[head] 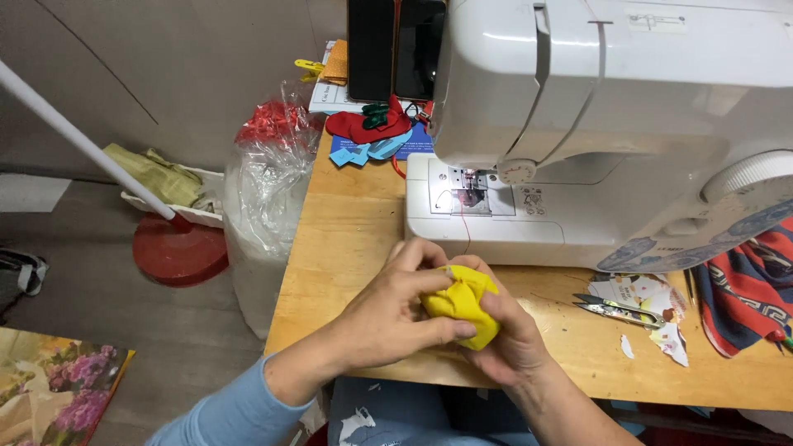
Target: Stuffing a small yellow fabric component with white fiberfill at a sewing workstation.
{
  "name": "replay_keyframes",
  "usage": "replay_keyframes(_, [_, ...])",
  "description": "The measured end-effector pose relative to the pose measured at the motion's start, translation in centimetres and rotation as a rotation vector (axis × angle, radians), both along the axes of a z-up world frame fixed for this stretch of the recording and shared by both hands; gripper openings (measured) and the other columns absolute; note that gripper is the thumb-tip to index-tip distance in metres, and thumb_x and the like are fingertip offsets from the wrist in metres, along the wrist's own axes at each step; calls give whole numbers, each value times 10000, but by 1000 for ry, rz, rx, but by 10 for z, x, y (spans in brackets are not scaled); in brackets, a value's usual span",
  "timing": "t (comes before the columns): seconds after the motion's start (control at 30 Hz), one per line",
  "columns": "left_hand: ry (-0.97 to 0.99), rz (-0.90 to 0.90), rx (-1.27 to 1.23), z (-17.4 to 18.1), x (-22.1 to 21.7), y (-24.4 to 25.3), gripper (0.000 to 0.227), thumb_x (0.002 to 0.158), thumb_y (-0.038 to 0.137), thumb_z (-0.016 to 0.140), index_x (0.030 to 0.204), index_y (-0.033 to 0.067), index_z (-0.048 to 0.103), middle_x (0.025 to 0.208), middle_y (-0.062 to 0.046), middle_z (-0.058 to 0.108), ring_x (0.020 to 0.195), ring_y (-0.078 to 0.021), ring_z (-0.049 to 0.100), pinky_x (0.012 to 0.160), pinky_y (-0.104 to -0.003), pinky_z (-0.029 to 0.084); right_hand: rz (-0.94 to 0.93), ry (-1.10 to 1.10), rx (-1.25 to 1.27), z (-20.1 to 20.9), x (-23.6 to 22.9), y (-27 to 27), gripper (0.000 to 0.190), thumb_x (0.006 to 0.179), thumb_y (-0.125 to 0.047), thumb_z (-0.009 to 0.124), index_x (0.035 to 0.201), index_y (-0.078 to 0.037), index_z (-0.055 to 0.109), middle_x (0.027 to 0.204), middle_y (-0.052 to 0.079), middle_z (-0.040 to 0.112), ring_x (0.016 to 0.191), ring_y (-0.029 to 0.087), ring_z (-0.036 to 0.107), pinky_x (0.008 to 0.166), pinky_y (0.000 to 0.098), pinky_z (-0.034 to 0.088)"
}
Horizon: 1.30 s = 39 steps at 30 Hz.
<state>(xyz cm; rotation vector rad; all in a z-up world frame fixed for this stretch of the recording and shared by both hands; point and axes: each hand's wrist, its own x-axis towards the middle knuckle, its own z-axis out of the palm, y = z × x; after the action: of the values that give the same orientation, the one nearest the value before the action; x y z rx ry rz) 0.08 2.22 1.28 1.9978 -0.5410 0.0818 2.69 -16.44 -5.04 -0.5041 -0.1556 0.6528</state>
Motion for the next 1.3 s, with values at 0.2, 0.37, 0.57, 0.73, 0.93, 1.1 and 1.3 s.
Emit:
replay_keyframes(0.2, [-161,1,-54,6,-4,14,275,813,294,806,1027,130,750,1258,-116,555,1228,-287,467,1061,-460,429,-23,-178,15,-6,9,-1,663,721,0,793,1321,-59,518,1276,227,556,1006,274,636,844,325,552])
replay_keyframes(0.37, [-159,-116,-16,18,-8,15,373,976,350,596,822,14,648,1451,-239,444,1359,-398,358,1123,-532,367,-77,-328,-132,7,7,13,625,687,10,818,1255,-37,562,1267,204,627,1149,277,631,968,358,533])
replay_keyframes(0.57, [-192,23,-90,2,-5,24,151,883,204,739,860,62,690,1409,-183,542,1369,-381,406,1138,-514,371,-122,-568,-518,18,11,7,666,775,-178,878,1359,-56,582,1386,149,611,1247,256,593,1067,384,477])
replay_keyframes(0.73, [-109,17,-159,-6,-4,26,239,782,234,832,905,99,678,1379,-156,543,1346,-333,439,1121,-502,382,-104,-537,-447,7,8,5,619,843,-229,826,1383,-64,571,1426,149,565,1272,265,555,1065,395,455])
replay_keyframes(0.93, [-278,-100,102,1,-11,41,263,907,269,699,855,32,597,1399,-274,487,1419,-561,313,1179,-634,280,-64,-588,-575,4,6,12,554,736,47,719,1277,-40,642,1349,119,595,1141,193,605,947,306,454])
replay_keyframes(1.1, [-385,413,-53,7,2,110,61,942,91,607,914,82,660,1095,-124,701,1032,-245,701,947,-350,517,-19,-380,-729,14,10,14,783,593,108,641,1362,-42,639,1455,129,688,1269,226,666,1010,338,522])
replay_keyframes(1.3, [242,653,270,-177,139,237,324,923,17,519,1156,106,725,1148,-118,772,1069,-283,715,928,-379,530,40,-212,-743,5,12,13,791,626,167,700,1383,-55,641,1380,158,756,1155,254,741,940,361,590])
